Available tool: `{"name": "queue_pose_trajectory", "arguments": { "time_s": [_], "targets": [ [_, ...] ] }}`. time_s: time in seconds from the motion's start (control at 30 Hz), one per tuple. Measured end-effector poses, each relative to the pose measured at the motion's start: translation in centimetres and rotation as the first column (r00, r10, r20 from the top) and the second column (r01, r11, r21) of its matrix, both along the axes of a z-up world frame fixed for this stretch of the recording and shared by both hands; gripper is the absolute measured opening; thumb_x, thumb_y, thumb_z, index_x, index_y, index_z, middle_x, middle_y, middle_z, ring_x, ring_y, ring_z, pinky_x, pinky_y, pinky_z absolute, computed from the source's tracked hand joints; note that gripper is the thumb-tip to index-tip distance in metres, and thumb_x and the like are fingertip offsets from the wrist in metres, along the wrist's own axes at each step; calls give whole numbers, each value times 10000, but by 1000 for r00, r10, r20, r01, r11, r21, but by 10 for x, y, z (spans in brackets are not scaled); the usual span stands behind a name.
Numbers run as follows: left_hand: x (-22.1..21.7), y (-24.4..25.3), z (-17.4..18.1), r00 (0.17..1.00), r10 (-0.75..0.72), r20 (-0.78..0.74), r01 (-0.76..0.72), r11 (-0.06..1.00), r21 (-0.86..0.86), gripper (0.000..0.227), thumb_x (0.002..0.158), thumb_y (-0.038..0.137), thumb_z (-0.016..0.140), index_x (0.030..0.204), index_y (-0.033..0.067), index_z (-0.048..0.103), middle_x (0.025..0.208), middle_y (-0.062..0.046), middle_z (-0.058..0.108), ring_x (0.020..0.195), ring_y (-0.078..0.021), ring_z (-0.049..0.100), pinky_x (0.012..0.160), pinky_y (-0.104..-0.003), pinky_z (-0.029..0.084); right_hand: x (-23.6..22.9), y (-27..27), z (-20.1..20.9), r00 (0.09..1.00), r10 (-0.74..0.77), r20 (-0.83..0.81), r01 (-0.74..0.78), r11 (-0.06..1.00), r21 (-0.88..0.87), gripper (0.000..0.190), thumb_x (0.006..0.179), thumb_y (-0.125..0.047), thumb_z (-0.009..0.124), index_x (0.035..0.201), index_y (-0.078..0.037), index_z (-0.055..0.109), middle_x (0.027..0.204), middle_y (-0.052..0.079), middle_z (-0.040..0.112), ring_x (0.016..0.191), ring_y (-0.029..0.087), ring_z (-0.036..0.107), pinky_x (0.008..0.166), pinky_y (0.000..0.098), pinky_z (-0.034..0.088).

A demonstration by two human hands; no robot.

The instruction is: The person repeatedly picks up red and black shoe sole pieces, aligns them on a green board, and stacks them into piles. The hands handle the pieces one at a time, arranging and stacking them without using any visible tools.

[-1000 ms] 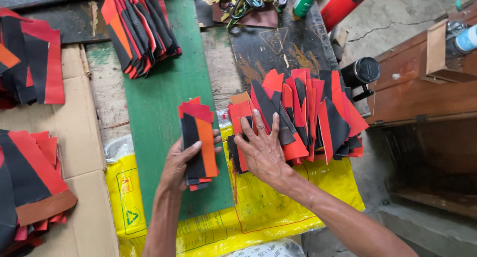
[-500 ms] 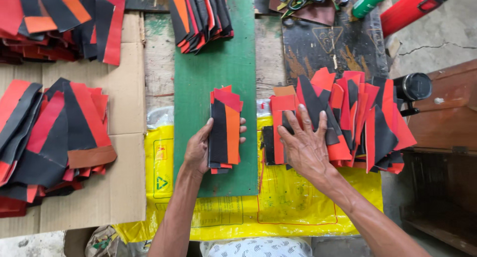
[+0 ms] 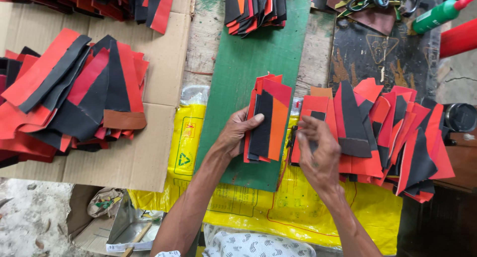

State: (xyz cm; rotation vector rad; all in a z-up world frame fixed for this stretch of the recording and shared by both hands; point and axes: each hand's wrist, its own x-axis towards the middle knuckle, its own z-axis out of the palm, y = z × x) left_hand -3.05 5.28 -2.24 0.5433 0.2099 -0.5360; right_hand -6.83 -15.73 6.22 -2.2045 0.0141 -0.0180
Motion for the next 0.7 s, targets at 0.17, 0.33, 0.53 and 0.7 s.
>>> {"name": "queue_pose_trajectory", "arguments": {
  "time_s": [0.17,0.33,0.53,0.7],
  "targets": [
    [-5,-8,1,998,45,32,-49,989,137,471,951,96,717,1380,-23,560,1177,-155,709,978,-211,733,852,-403,651,23,19,-29,960,16,-281,92,926,365,404,949,-40,730,1316,23,574,946,111,704,791,96,651,681,234,544],
    [0,12,8,988,153,13,-153,983,103,439,961,101,702,1367,-1,566,1165,-174,707,996,-228,731,869,-410,646,34,10,-53,956,104,-274,102,758,645,165,962,-18,708,1102,52,655,961,28,723,843,65,661,752,215,564],
    [-1,79,24,921,350,171,-379,906,190,394,989,41,648,1364,-34,552,1237,-194,690,1069,-263,712,895,-424,627,38,24,-50,938,182,-294,65,743,666,277,1001,-75,654,1265,8,660,1013,44,713,844,92,675,722,243,578],
    [-27,128,43,901,400,168,-433,860,272,405,984,21,613,1376,-41,528,1263,-220,675,1086,-286,714,910,-437,629,16,42,-27,963,252,96,-239,962,-129,594,813,-147,797,1356,-9,600,1318,157,600,1155,318,585,967,420,484]
  ]
}}
